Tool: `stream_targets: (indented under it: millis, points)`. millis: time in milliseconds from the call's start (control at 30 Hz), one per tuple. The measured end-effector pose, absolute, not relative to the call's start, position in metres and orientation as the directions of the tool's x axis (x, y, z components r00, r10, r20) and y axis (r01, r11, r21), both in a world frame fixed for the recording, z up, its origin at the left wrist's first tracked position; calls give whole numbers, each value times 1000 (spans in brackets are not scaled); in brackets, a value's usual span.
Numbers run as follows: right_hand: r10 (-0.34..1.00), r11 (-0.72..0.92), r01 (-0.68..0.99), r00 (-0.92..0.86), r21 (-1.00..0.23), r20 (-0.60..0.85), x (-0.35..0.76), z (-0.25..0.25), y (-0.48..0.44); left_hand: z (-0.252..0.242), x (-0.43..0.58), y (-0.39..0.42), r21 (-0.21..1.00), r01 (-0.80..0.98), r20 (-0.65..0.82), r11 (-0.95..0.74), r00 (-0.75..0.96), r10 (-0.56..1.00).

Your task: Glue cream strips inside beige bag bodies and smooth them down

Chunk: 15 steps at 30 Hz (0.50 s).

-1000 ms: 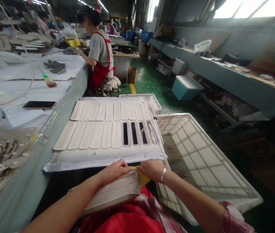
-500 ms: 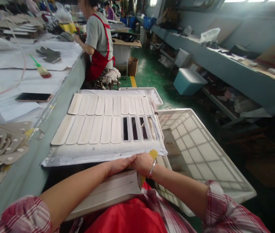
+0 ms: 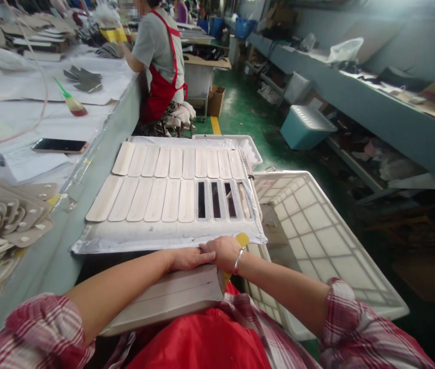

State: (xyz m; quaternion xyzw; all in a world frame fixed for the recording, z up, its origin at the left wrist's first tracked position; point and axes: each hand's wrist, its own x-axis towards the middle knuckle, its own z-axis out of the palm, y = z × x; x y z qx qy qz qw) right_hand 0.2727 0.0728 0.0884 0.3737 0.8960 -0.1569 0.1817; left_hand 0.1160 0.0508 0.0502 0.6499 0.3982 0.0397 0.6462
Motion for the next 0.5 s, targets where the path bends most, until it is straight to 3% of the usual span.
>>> stream_targets:
  millis: [200,500]
  points:
    - [606,686,714,-665,-137,-436,272,86,71,50,115,51,842,517,-513,153,683,520]
    - [655,656,743,-648,-133,-388,273,83,59,49,116,46,863,500,-469,73,737,486]
